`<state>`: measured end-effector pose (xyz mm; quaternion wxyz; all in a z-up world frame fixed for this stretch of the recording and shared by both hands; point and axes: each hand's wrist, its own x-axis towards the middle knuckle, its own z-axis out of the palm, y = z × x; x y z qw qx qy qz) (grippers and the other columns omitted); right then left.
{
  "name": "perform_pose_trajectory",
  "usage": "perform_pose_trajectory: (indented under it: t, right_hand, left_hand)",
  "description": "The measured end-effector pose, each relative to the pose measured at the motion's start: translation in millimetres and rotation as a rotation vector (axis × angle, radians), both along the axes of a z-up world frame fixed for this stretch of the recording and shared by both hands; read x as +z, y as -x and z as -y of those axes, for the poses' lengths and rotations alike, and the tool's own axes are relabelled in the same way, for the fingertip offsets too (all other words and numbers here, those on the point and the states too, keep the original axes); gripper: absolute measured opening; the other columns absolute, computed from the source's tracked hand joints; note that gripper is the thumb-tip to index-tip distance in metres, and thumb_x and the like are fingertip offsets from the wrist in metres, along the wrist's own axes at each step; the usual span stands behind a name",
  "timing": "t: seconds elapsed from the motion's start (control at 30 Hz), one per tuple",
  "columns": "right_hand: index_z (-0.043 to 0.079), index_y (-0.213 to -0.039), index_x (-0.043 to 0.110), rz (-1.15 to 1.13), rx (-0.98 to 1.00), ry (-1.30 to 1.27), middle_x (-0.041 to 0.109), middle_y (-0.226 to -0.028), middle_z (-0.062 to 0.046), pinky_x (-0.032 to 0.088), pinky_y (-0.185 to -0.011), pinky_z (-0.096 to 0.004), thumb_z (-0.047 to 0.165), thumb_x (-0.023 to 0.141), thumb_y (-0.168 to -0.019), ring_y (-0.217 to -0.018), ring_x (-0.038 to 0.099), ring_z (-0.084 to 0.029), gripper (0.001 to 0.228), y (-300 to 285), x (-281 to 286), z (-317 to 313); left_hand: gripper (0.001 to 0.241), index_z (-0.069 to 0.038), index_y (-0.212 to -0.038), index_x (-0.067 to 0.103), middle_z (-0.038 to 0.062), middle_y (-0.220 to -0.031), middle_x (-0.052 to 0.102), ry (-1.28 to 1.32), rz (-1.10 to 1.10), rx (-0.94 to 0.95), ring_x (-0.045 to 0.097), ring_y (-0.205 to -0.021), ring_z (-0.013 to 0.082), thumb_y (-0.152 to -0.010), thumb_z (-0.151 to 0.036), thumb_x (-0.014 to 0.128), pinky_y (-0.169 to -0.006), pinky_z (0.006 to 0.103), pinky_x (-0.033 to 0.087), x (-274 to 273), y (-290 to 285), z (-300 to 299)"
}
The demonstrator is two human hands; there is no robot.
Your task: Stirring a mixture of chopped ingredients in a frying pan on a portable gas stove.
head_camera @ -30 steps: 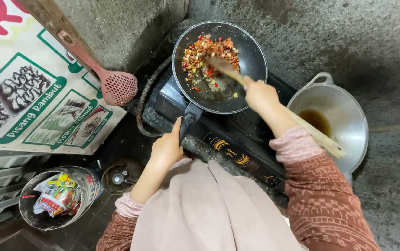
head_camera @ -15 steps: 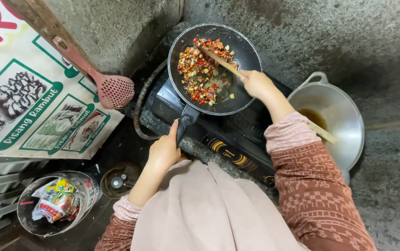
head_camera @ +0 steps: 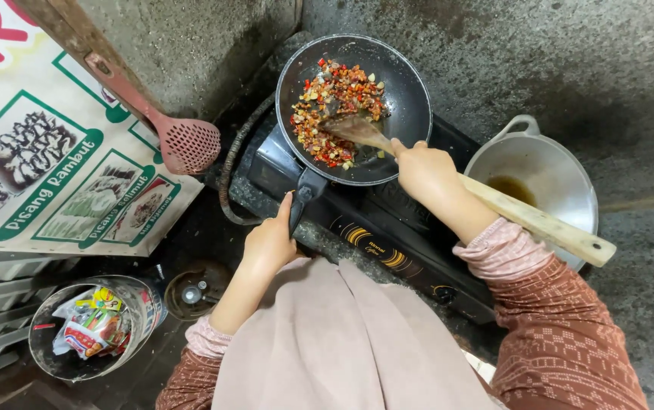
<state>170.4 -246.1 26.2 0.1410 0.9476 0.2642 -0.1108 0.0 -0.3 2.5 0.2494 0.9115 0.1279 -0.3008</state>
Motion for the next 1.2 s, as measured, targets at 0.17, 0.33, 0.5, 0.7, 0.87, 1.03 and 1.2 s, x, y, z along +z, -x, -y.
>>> perform_pose_trajectory:
  t: [0.17, 0.33, 0.5, 0.7, 0.87, 1.03, 1.2]
  right_hand:
    - [0.016, -0.142, 0.064, 0.045, -0.02, 0.027, 0.07, -0.102, -0.032, 0.06, -0.075, -0.056, 0.018, 0.052, -0.104, -0.084, 0.077, -0.041, 0.04, -20, 0, 26]
    - [0.018, -0.14, 0.067, -0.172, -0.172, 0.039, 0.073, -0.114, -0.033, 0.055, -0.091, -0.057, 0.024, 0.052, -0.104, -0.104, 0.074, -0.044, 0.039, -38, 77, 37]
    - [0.023, -0.141, 0.065, -0.382, -0.16, 0.079, 0.074, -0.12, -0.023, 0.053, -0.099, -0.052, 0.029, 0.052, -0.101, -0.114, 0.071, -0.04, 0.042, -2, 88, -4]
    - [0.02, -0.152, 0.05, -0.235, -0.189, -0.364, 0.07, -0.104, -0.029, 0.055, -0.092, -0.055, 0.028, 0.038, -0.109, -0.102, 0.072, -0.043, 0.046, -13, -22, -32]
    - [0.019, -0.147, 0.053, -0.12, -0.281, -0.332, 0.07, -0.1, -0.03, 0.056, -0.088, -0.055, 0.028, 0.039, -0.109, -0.1, 0.072, -0.045, 0.042, -44, -21, -11]
    - [0.017, -0.146, 0.055, -0.005, -0.291, -0.195, 0.07, -0.101, -0.029, 0.059, -0.084, -0.051, 0.025, 0.041, -0.109, -0.096, 0.074, -0.042, 0.04, -38, -32, 6]
    - [0.018, -0.147, 0.057, -0.145, -0.294, -0.251, 0.071, -0.105, -0.033, 0.055, -0.09, -0.057, 0.027, 0.037, -0.11, -0.102, 0.071, -0.047, 0.043, -49, -8, 16]
  left_hand:
    - [0.085, -0.019, -0.162, 0.015, 0.027, -0.116, 0.066, 0.003, -0.004, 0.002, 0.068, -0.108, 0.0446, -0.091, -0.019, 0.062, -0.09, 0.0503, 0.057, 6, 2, 1]
    - [0.084, -0.019, -0.162, 0.016, 0.027, -0.116, 0.066, 0.008, 0.003, 0.011, 0.068, -0.109, 0.0447, -0.092, -0.018, 0.061, -0.09, 0.0508, 0.057, 10, 0, 1]
    - [0.085, -0.02, -0.162, 0.015, 0.026, -0.117, 0.066, 0.004, -0.004, 0.007, 0.068, -0.109, 0.044, -0.091, -0.02, 0.062, -0.09, 0.0503, 0.057, 6, 0, 0]
    - [0.084, -0.018, -0.162, 0.016, 0.027, -0.118, 0.066, 0.002, -0.01, 0.004, 0.068, -0.11, 0.0449, -0.092, -0.019, 0.062, -0.091, 0.0502, 0.057, 7, 0, 2]
    - [0.086, -0.019, -0.163, 0.014, 0.027, -0.116, 0.066, 0.001, -0.016, -0.004, 0.068, -0.109, 0.045, -0.092, -0.02, 0.062, -0.09, 0.0502, 0.057, 4, -1, 0]
    - [0.085, -0.02, -0.163, 0.014, 0.028, -0.116, 0.066, 0.008, -0.008, -0.001, 0.068, -0.109, 0.0453, -0.092, -0.019, 0.061, -0.09, 0.0506, 0.057, 2, -1, -1]
    - [0.084, -0.018, -0.162, 0.015, 0.028, -0.114, 0.067, 0.009, 0.004, 0.008, 0.068, -0.108, 0.0457, -0.091, -0.018, 0.06, -0.089, 0.051, 0.057, 9, 0, -1]
